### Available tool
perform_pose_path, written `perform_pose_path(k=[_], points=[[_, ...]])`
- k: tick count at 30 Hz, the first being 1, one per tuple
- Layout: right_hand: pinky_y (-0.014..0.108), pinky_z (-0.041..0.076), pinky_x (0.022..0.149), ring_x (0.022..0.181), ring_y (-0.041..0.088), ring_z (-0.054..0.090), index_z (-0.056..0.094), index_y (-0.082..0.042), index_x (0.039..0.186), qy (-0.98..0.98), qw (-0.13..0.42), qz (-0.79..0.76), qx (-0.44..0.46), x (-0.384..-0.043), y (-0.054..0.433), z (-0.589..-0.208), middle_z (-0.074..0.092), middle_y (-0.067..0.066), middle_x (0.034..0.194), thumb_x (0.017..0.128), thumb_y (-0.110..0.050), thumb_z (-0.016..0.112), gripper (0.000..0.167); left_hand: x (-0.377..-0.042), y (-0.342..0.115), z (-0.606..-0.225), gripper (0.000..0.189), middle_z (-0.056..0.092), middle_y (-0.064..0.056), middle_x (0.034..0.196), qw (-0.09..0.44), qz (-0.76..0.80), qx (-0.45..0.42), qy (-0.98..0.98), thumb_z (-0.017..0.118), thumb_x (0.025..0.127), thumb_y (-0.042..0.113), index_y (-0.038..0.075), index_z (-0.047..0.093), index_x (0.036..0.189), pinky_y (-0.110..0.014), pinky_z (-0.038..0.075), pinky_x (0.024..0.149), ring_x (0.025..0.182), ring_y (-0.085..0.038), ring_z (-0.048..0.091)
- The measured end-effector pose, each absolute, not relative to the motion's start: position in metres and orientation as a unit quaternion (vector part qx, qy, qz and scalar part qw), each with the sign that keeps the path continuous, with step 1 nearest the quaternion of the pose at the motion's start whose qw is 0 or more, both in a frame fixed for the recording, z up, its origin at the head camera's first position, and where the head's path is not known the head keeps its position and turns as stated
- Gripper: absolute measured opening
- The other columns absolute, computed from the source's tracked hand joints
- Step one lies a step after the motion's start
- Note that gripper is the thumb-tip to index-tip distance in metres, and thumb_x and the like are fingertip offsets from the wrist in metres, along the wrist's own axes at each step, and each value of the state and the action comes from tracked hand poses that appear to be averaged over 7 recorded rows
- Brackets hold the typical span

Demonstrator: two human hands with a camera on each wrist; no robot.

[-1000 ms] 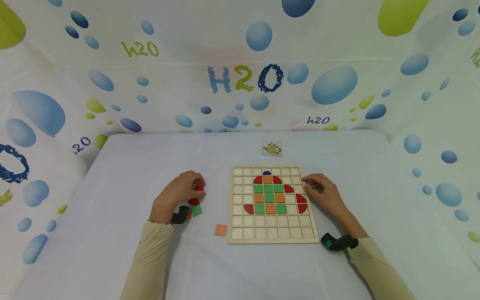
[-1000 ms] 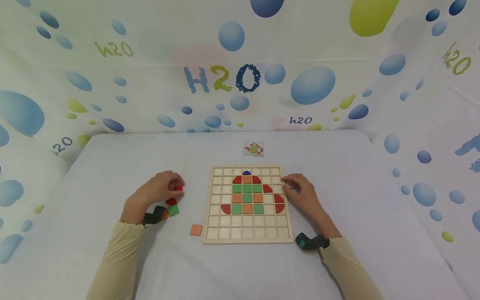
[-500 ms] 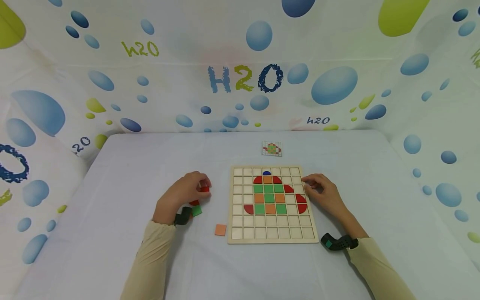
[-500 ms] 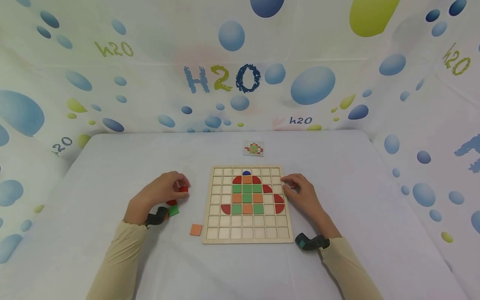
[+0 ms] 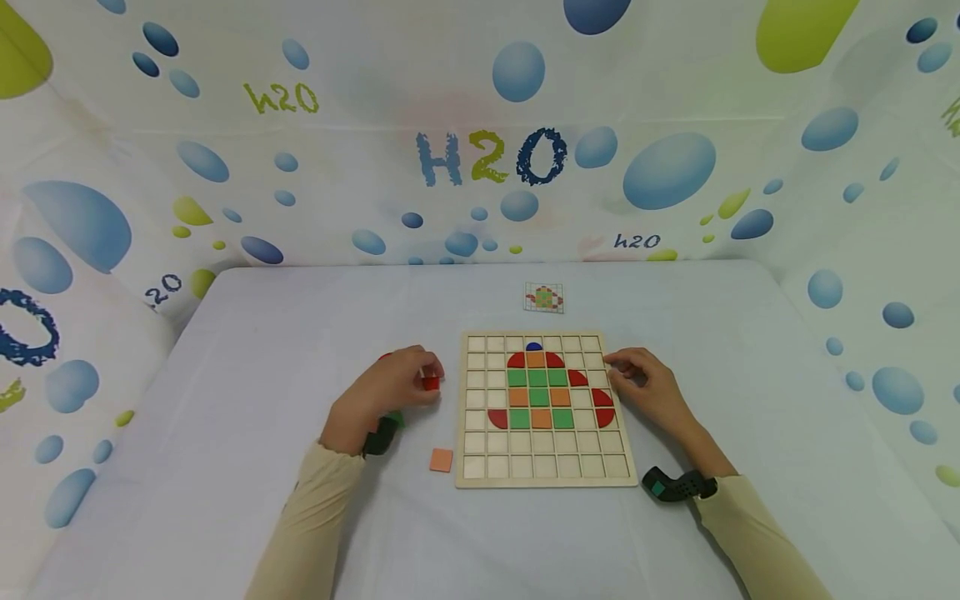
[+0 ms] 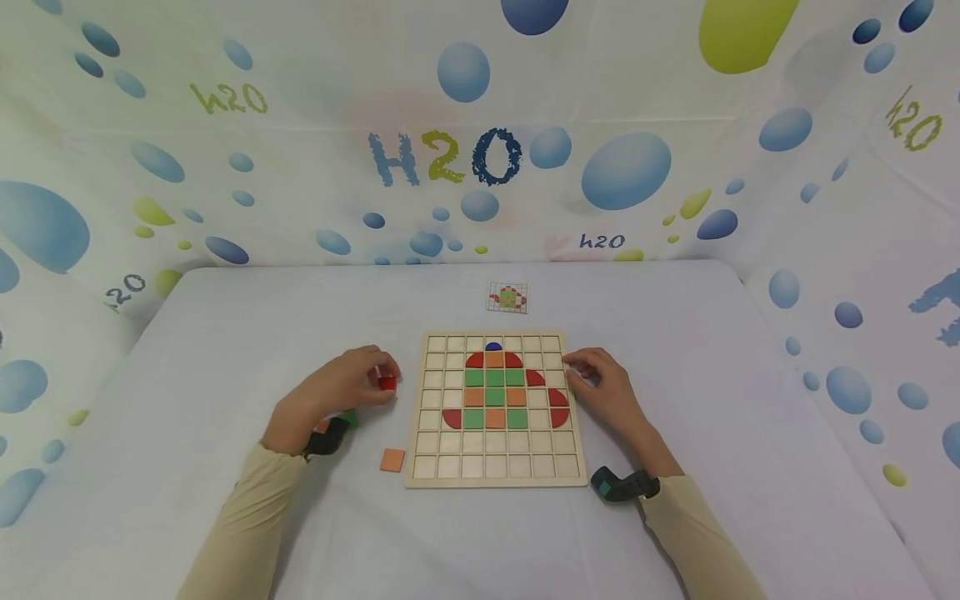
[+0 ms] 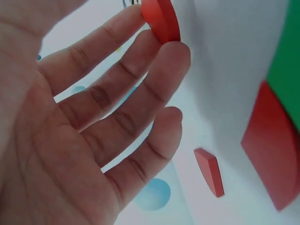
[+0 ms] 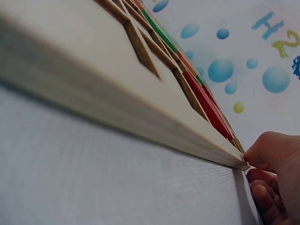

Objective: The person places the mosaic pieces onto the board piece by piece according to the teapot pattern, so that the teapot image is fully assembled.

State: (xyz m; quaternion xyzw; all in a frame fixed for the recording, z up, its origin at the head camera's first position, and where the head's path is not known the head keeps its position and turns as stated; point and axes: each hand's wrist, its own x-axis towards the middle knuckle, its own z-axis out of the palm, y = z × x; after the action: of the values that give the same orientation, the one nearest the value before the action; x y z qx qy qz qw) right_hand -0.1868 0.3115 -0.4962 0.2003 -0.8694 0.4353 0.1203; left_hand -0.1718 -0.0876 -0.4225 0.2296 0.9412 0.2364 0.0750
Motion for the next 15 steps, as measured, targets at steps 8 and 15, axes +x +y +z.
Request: perform_pose_path(k=[8, 15], points=[[0.010, 0.041, 0.077, 0.087, 0.004, 0.052, 0.067, 0.001, 0.112, -0.871, 0.119, 0.435, 0.197, -0.186, 0.311, -0.495, 0.062, 0.015, 0.110, 0.090, -0.001, 0.066, 0.022, -0.171, -0.078, -0.423, 0.017, 0.059, -0.004, 0.092, 0.049, 0.240, 0.271, 0.931, 0.073, 0.081, 0.008, 0.004, 0.067, 0.097, -0.027, 0.049, 0.074, 0.082, -0.018, 0.057], [0.010, 0.041, 0.077, 0.088, 0.006, 0.052, 0.067, 0.001, 0.112, -0.871, 0.118, 0.434, 0.196, -0.187, 0.311, -0.494, 0.062, 0.015, 0.110, 0.090, -0.001, 0.065, 0.022, -0.172, -0.067, -0.426, 0.022, 0.057, 0.000, 0.093, 0.061, 0.239, 0.284, 0.927, 0.074, 0.081, 0.011, 0.006, 0.067, 0.102, -0.027, 0.049, 0.077, 0.084, -0.016, 0.056]])
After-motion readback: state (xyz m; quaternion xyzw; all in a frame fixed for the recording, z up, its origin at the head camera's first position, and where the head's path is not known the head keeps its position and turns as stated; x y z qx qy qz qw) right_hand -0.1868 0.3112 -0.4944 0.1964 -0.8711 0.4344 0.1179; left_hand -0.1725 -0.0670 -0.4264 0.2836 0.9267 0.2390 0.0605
